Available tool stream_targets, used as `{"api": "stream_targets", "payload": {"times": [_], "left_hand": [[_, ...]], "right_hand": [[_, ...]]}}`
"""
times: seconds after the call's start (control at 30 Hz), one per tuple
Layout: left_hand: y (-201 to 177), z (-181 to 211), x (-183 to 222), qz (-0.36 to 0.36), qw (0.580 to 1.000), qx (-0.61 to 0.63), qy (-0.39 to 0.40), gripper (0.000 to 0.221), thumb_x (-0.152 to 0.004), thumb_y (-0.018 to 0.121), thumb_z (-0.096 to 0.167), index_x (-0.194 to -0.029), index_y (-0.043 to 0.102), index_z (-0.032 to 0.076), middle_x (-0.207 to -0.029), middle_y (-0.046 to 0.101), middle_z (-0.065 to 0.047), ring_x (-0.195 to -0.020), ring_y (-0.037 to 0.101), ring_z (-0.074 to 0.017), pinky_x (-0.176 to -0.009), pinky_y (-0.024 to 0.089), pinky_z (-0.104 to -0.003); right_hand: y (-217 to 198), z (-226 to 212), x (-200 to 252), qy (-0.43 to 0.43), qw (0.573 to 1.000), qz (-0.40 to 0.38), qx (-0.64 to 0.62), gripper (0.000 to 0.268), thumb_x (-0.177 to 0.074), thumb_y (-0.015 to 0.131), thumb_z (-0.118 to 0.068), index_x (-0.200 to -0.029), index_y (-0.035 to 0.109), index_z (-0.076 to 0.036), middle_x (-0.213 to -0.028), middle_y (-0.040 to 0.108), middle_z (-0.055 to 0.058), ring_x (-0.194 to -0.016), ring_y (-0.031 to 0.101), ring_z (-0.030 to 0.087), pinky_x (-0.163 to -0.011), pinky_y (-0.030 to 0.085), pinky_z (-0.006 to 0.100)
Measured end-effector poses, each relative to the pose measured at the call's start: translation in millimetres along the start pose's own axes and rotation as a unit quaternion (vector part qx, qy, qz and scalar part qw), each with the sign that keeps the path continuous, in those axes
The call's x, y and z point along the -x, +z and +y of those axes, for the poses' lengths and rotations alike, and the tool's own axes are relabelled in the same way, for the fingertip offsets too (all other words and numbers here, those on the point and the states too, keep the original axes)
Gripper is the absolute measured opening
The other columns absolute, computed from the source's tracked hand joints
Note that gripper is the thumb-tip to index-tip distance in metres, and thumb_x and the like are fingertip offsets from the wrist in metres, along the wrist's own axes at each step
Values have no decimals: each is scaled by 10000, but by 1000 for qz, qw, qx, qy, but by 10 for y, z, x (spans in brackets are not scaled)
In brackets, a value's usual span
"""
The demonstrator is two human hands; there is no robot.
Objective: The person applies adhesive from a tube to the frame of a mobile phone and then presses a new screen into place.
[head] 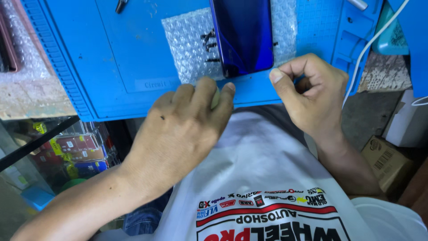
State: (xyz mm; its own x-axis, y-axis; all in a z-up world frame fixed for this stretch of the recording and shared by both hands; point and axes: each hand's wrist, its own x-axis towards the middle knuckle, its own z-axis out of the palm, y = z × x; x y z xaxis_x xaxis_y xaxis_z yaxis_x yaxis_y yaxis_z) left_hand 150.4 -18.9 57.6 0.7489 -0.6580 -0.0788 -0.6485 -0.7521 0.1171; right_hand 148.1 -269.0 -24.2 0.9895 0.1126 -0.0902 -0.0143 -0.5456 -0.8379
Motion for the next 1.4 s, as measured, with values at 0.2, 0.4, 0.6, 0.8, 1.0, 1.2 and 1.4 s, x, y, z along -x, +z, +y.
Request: {"api": "stream_targets", "payload": {"times": [0.2,0.4,0.6,0.8,1.0,1.2,1.4], "left_hand": [[-13,-95,-131,-32,999,3,16,376,-843,675,132,-1201,712,22,-806,538,-18,-655,528,-100,-499,432,-222],[-21,-136,-186,-63,998,-2,21,384,-819,689,123,-1184,715,8,-746,511,-3,-602,492,-74,-447,389,-208],[-1,-146,-220,-60,998,-5,27,338,-851,695,124,-1168,727,13,-739,508,0,-588,478,-70,-434,370,-211],[-18,-149,-258,-78,996,-15,40,354,-831,692,124,-1165,728,15,-726,511,-5,-570,481,-69,-414,364,-206],[-29,-155,-285,-82,996,-4,36,354,-819,697,127,-1155,729,19,-732,511,-6,-579,485,-75,-420,366,-209],[-11,-143,-293,-85,996,-16,31,284,-843,696,125,-1102,729,14,-724,504,0,-561,476,-60,-408,364,-200],[-18,-132,-327,-102,994,-39,30,233,-813,691,130,-1021,716,28,-735,508,4,-572,492,-61,-418,383,-201]], "right_hand": [[13,8,-20,10,1000,-2,12,117,-1035,792,-54,-978,702,-7,-788,703,46,-571,548,34,-511,385,182],[2,-22,-64,13,1000,-23,17,119,-1029,783,-47,-968,690,-7,-826,720,60,-625,612,46,-537,427,180],[15,-52,-90,35,999,-26,22,119,-1026,781,-33,-964,685,-1,-768,687,64,-609,609,55,-535,444,184],[22,-54,-96,14,999,-27,28,134,-1024,776,-25,-951,666,-2,-766,684,61,-599,618,58,-521,450,184],[19,-71,-114,9,999,-33,28,144,-1016,778,-28,-940,659,-4,-768,684,61,-593,614,64,-518,440,189],[23,-40,-110,-2,999,-35,31,156,-1016,777,-28,-933,647,-13,-767,679,58,-597,616,68,-514,441,188],[35,-53,-97,1,999,-29,34,195,-1016,783,-23,-887,638,-1,-766,672,55,-599,606,67,-533,440,195]]}}
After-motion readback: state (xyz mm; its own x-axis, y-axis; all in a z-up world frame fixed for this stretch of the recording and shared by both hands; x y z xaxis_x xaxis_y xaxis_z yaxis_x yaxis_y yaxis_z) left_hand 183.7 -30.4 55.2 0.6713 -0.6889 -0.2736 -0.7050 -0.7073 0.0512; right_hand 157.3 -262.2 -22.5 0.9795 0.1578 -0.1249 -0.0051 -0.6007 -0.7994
